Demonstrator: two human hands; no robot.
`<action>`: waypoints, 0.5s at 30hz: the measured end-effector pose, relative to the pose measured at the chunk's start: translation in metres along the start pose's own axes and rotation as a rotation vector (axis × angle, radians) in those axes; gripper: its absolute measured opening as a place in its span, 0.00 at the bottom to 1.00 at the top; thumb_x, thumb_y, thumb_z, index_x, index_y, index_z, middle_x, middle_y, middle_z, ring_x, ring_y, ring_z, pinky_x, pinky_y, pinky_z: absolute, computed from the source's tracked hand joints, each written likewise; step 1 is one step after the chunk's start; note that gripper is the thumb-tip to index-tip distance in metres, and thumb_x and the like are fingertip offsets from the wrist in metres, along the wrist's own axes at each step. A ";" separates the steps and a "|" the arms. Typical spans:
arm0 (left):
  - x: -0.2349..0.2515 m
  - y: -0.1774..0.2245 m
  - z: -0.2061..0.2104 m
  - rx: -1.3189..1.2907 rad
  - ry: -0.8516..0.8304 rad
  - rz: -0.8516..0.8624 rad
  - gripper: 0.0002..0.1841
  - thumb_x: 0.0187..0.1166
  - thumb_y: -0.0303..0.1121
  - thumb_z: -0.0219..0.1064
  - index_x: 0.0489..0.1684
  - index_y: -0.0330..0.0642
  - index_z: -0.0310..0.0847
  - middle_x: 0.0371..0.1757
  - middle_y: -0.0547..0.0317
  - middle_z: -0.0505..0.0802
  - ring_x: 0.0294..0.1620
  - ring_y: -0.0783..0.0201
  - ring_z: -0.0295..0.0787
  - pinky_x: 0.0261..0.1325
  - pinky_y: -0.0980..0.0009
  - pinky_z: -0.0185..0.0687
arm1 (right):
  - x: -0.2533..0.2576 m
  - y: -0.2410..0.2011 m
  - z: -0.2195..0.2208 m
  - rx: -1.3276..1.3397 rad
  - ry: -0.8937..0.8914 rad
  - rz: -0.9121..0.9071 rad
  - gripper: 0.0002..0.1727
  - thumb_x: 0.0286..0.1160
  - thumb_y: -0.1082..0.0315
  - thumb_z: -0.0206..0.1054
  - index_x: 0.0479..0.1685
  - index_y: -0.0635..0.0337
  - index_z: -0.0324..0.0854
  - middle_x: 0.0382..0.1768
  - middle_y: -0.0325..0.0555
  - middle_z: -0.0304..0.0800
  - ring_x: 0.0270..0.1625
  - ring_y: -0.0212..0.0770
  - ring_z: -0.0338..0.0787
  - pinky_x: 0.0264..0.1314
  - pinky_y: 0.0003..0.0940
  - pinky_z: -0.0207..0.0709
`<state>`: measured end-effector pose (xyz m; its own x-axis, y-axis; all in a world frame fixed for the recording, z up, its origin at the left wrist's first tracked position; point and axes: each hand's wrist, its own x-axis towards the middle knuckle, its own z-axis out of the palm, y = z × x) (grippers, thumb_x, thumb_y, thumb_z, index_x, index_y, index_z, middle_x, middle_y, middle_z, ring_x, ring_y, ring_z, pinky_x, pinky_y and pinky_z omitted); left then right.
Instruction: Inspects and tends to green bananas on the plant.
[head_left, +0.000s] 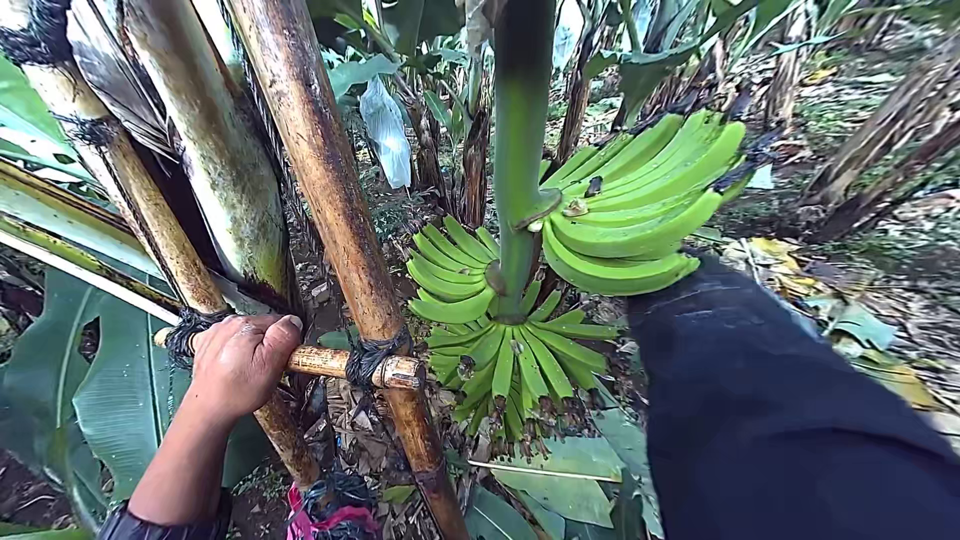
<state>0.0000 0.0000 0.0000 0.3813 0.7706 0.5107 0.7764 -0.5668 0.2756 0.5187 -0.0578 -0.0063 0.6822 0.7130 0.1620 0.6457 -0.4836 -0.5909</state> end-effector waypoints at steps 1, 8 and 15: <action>0.000 0.000 0.000 0.004 0.001 0.006 0.29 0.77 0.57 0.38 0.06 0.55 0.69 0.13 0.66 0.77 0.24 0.60 0.82 0.30 0.47 0.68 | 0.003 -0.003 -0.016 0.015 -0.023 -0.006 0.21 0.88 0.78 0.56 0.73 0.85 0.71 0.75 0.81 0.73 0.82 0.72 0.70 0.86 0.57 0.56; 0.002 0.004 0.002 0.029 -0.008 0.005 0.30 0.78 0.56 0.37 0.07 0.53 0.72 0.14 0.62 0.81 0.27 0.56 0.85 0.32 0.44 0.69 | 0.033 -0.037 -0.127 0.614 -0.109 -0.194 0.44 0.81 0.24 0.23 0.74 0.39 0.72 0.48 0.32 0.87 0.39 0.27 0.87 0.40 0.27 0.82; 0.001 0.009 -0.001 0.016 -0.015 -0.020 0.31 0.77 0.57 0.38 0.09 0.51 0.75 0.16 0.59 0.82 0.29 0.54 0.86 0.35 0.43 0.70 | 0.036 -0.083 -0.088 0.169 -0.062 -0.103 0.24 0.93 0.48 0.50 0.70 0.56 0.77 0.59 0.45 0.85 0.58 0.31 0.85 0.63 0.31 0.78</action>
<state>0.0069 -0.0048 0.0040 0.3729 0.7859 0.4934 0.7918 -0.5467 0.2723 0.5201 -0.0361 0.1179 0.5896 0.7868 0.1827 0.6407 -0.3178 -0.6990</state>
